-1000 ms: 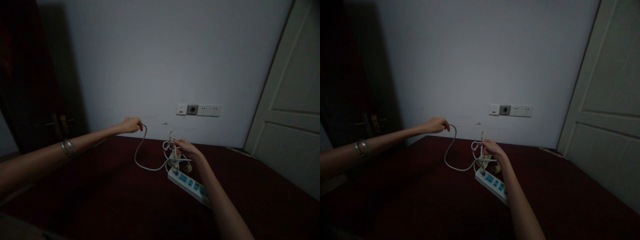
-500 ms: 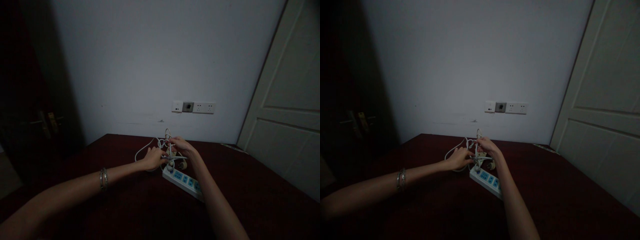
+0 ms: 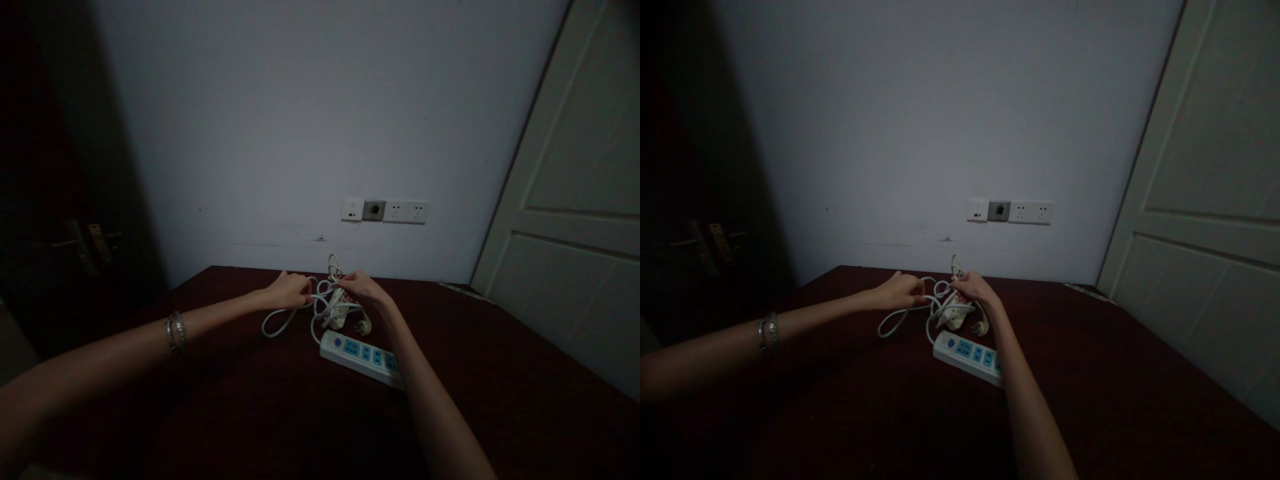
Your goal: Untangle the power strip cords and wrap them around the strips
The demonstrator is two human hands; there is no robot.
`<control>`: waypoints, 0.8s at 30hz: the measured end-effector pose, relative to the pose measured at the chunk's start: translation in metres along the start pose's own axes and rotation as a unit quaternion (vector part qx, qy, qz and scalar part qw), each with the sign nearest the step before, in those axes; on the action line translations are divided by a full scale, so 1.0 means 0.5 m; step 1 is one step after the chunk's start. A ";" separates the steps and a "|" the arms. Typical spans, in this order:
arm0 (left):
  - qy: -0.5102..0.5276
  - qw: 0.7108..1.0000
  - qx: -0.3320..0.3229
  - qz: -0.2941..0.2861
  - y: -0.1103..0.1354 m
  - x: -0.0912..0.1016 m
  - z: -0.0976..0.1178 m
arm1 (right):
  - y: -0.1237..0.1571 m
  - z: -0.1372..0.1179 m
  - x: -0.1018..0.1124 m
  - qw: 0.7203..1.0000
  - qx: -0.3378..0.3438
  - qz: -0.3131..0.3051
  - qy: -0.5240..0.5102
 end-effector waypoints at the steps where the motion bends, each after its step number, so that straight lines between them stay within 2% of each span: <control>1: -0.013 1.000 0.003 0.003 0.005 0.001 -0.006 | 0.002 0.001 -0.001 1.000 -0.004 -0.006 0.009; 6: -0.078 0.996 0.042 0.023 0.017 -0.004 -0.038 | 0.003 0.015 -0.005 0.998 -0.027 -0.034 0.053; 9: -0.102 0.991 0.083 0.038 0.019 0.002 -0.079 | 0.002 0.029 -0.004 0.995 -0.042 -0.047 0.074; 15: -0.083 0.979 0.184 0.035 0.036 0.045 -0.220 | 0.001 0.063 0.008 0.992 -0.071 -0.041 0.093; 20: -0.099 0.959 0.262 0.046 0.068 0.102 -0.342 | -0.005 0.094 0.021 0.990 -0.095 -0.043 0.093; 24: -0.125 0.932 0.335 0.064 0.101 0.157 -0.438 | -0.013 0.114 0.031 0.988 -0.115 -0.045 0.088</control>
Point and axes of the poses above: each hand's wrist, its own y-axis away from the middle knuckle, its own x-axis out of the back of the hand, z = x × y, the point moved 6 cm from there along -y, towards the middle knuckle, and after that the axes turned 15 degrees about -y, right-handed, at the moved point
